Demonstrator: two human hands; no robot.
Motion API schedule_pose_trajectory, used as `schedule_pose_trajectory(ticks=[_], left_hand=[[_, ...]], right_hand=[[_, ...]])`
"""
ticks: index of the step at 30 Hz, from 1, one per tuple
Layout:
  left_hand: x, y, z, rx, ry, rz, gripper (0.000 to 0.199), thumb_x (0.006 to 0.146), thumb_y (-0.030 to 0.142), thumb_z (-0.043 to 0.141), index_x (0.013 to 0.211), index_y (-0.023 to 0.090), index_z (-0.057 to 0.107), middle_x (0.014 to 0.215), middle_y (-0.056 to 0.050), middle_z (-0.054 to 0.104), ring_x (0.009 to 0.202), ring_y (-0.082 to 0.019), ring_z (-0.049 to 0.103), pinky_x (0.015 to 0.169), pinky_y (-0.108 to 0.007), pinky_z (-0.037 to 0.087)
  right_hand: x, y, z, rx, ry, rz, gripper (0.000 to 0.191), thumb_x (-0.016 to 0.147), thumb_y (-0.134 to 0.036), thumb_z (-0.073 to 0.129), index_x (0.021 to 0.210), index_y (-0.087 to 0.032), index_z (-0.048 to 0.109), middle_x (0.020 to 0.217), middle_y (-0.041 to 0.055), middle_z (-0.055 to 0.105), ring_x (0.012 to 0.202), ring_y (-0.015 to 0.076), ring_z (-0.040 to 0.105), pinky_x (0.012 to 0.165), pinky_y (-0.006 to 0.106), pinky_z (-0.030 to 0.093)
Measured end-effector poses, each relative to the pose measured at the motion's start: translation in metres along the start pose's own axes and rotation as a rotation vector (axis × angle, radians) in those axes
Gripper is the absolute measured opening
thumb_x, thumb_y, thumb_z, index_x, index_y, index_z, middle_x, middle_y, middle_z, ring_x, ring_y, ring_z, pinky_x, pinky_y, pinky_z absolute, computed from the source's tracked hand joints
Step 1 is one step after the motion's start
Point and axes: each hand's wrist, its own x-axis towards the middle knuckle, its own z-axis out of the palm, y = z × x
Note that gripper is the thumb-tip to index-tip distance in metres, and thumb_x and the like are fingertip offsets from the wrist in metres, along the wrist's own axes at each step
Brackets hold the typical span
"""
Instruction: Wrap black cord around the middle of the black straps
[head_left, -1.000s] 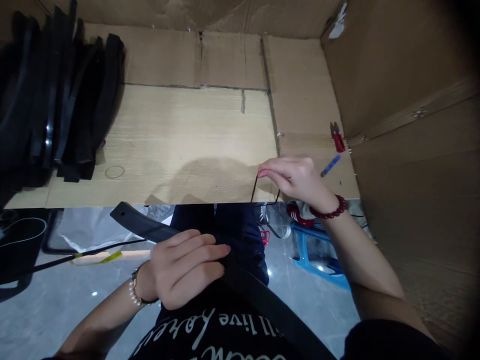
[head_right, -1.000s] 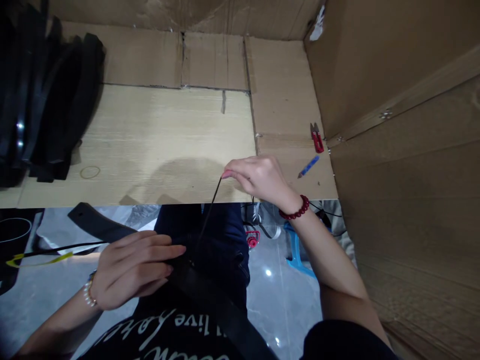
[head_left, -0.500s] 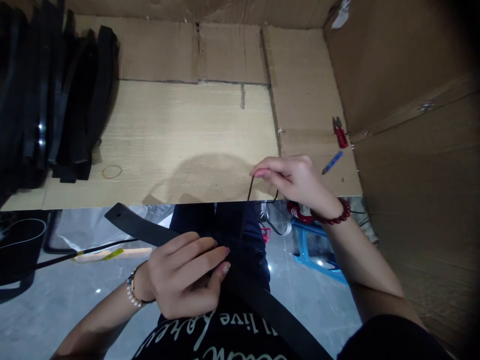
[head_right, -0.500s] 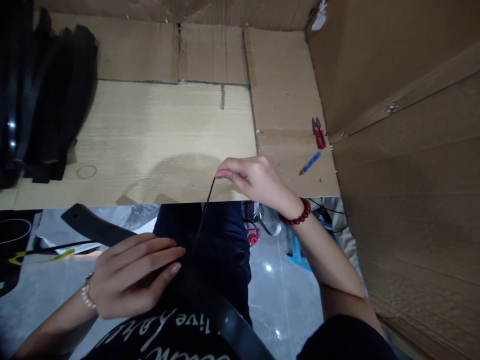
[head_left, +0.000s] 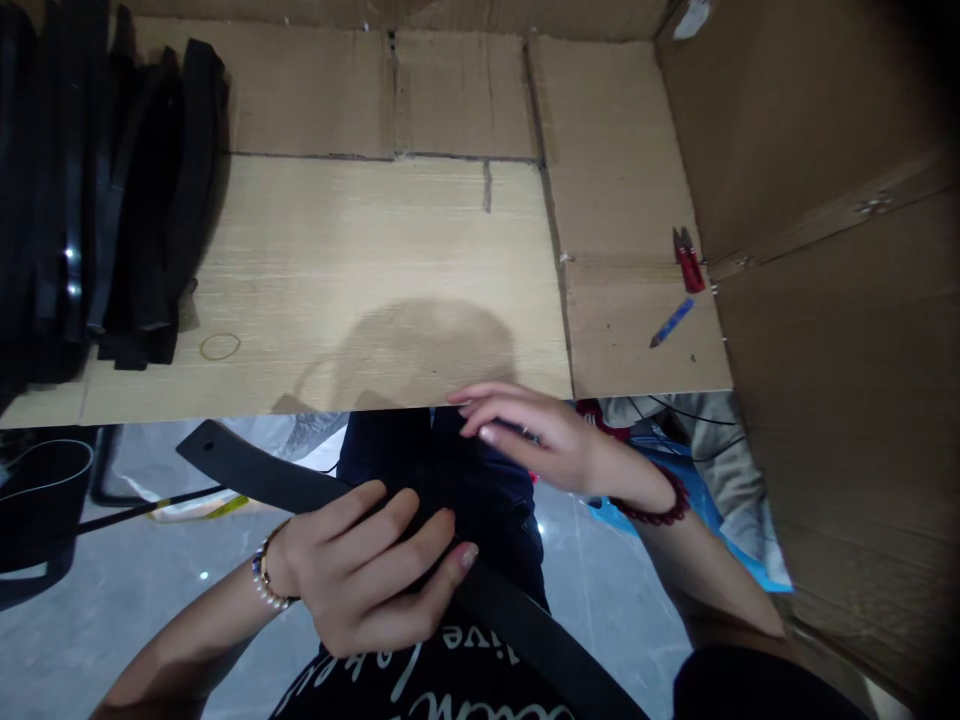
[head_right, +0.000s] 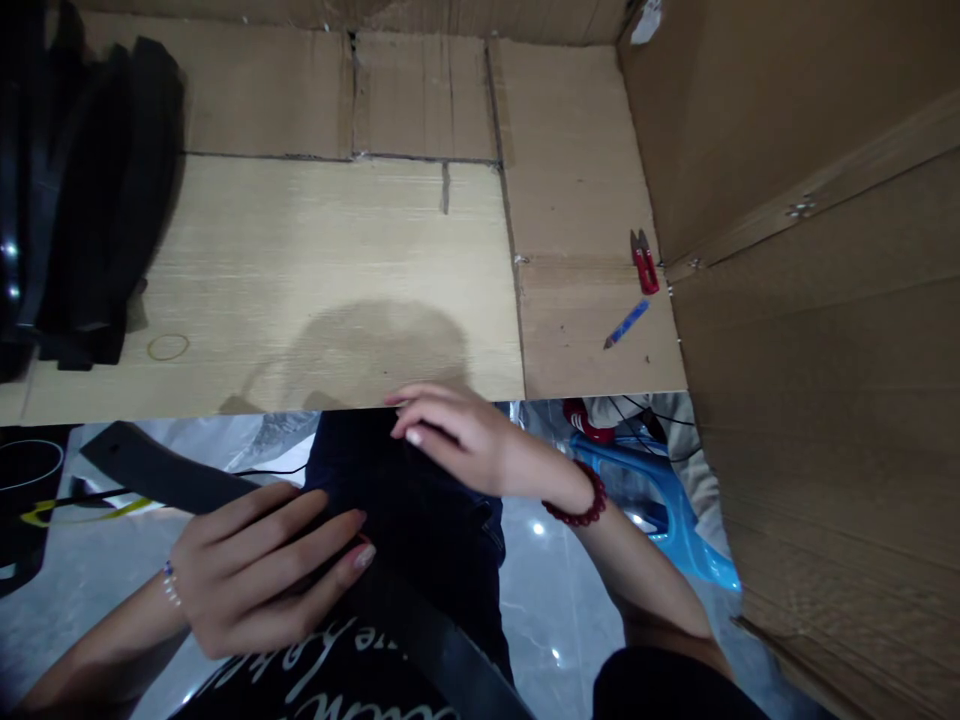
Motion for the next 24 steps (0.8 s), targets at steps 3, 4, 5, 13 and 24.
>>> schedule_pose_trajectory(ticks=[3,4,5,13,24], left_hand=[[0.0,-0.002,0.001,-0.015,0.012,-0.002,0.016,0.072,0.013,0.078,0.079,0.025,0.068,0.083,0.003,0.076,0.074,-0.017,0.066,0.059,-0.031,0.055],[0.0,-0.002,0.001,-0.014,0.011,0.002,0.016,0.073,0.013,0.077,0.079,0.025,0.068,0.084,0.003,0.076,0.075,-0.017,0.066,0.059,-0.031,0.055],[0.0,-0.002,0.001,-0.011,0.007,0.009,0.015,0.074,0.014,0.077,0.079,0.026,0.069,0.085,0.003,0.076,0.075,-0.017,0.066,0.058,-0.031,0.055],[0.001,-0.003,-0.001,0.017,-0.008,0.009,0.013,0.076,0.016,0.075,0.078,0.026,0.068,0.082,0.004,0.075,0.073,-0.016,0.065,0.058,-0.03,0.055],[0.0,-0.014,0.009,-0.431,-0.069,-0.217,0.025,0.093,0.033,0.059,0.098,0.008,0.063,0.084,-0.007,0.074,0.075,-0.017,0.066,0.063,-0.029,0.054]], right_hand=[[-0.004,-0.003,0.011,-0.068,-0.21,-0.237,0.042,0.09,-0.006,0.047,0.132,-0.011,0.05,0.148,0.0191,0.043,0.142,0.0222,0.036,0.117,0.051,0.027],[-0.005,-0.003,0.015,-0.002,-0.283,-0.296,0.046,0.088,-0.004,0.045,0.134,-0.01,0.047,0.145,0.0197,0.047,0.14,0.0216,0.039,0.118,0.05,0.026],[-0.006,-0.003,0.019,0.079,-0.337,-0.329,0.045,0.088,-0.005,0.045,0.132,-0.008,0.048,0.139,0.0198,0.053,0.136,0.0214,0.044,0.118,0.049,0.027],[-0.016,-0.001,0.044,0.596,-0.338,0.068,0.016,0.088,-0.019,0.056,0.103,-0.016,0.055,0.091,0.0052,0.064,0.08,0.0108,0.063,0.068,0.021,0.053],[-0.014,0.01,0.045,0.716,-0.272,0.267,0.016,0.082,-0.028,0.067,0.076,-0.015,0.06,0.065,-0.0024,0.058,0.051,0.0047,0.048,0.045,0.014,0.039]])
